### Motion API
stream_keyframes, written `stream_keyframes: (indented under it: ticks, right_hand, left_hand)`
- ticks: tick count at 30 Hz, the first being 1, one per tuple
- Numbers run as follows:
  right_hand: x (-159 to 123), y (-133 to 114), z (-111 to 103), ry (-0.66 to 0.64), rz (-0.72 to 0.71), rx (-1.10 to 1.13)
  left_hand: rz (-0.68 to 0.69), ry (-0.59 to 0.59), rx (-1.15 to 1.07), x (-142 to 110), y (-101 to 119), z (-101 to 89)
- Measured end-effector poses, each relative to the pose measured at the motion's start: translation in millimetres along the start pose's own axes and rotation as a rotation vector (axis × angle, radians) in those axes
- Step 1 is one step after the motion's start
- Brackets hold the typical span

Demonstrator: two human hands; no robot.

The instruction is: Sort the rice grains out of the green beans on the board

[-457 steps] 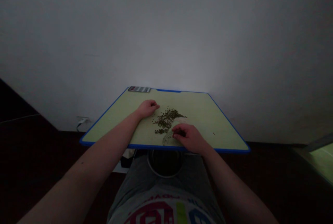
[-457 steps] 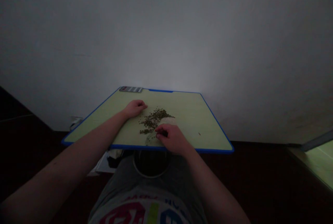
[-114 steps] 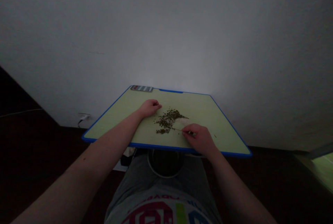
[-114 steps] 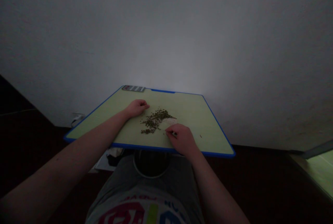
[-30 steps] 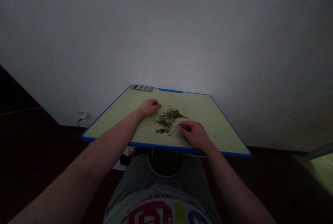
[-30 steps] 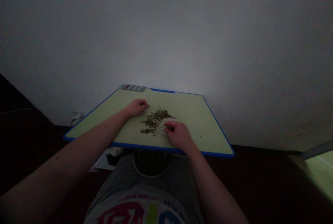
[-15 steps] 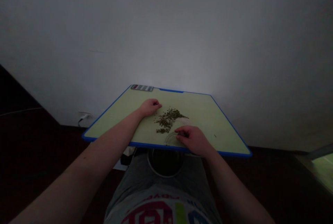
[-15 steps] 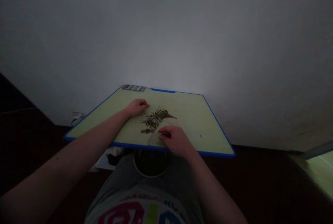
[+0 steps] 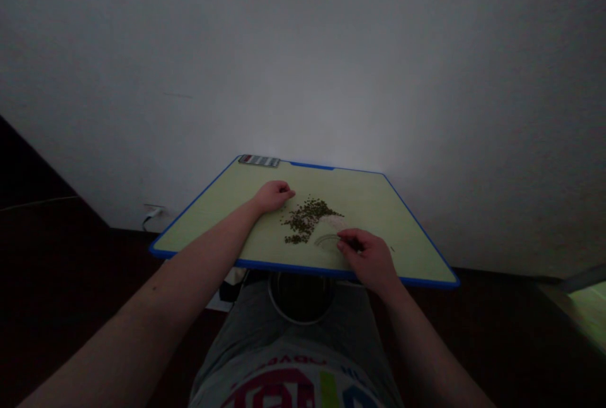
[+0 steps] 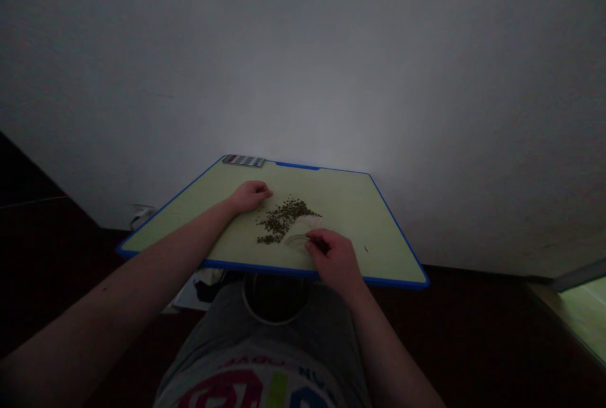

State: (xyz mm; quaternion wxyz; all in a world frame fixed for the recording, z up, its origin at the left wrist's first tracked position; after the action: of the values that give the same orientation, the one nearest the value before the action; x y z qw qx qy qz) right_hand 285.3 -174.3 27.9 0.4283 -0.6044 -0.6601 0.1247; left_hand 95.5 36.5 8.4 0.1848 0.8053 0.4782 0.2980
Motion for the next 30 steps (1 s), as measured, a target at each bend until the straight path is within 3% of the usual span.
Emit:
stream_keyframes:
  ticks: [3,5,8,12,20,30]
  right_hand:
    - [-8.9,-19.2,-1.1,0.037,-0.218,-0.063]
    - [-16.5,-31.9,8.0,-0.045,-0.374,-0.092]
    - [-23.2,-39.4,22.7,-0.149,-0.485,-0.163]
    - [-19.2,-33.9,28.4,-0.147,-0.511,-0.262]
    - [-10.8,-17.6,11.7,-0.050,-0.426,-0.297]
    - [-17.1,-31.3,28.5,-0.185,-0.501,-0.246]
  left_hand:
    - [0.006,-0.003,-0.004,-1.2,2.4,-1.1]
    - [0.005,-0.006,-0.008,-1.8,3.3,-1.3]
    - [0.006,-0.006,-0.015,-1.9,3.0,-1.0]
    - [0.008,-0.015,-0.019,-1.1,0.8,0.8]
    - [0.034,-0.004,-0.005,-0.7,0.4,0.1]
    - [0.031,-0.003,-0.011,-1.8,2.3,0.1]
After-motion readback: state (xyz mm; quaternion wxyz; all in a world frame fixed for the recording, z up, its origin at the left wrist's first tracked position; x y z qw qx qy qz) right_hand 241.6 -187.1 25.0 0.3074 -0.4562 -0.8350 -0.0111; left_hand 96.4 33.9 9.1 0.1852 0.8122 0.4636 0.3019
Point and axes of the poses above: each hand's wrist, its own x-axis towards the middle knuckle, its own z-axis out of the palm, y = z × x, the point moved 6 cm from there along x, towards the middle knuckle, and after that the axes turned 3 degrees about y, right-handed, at the moved point
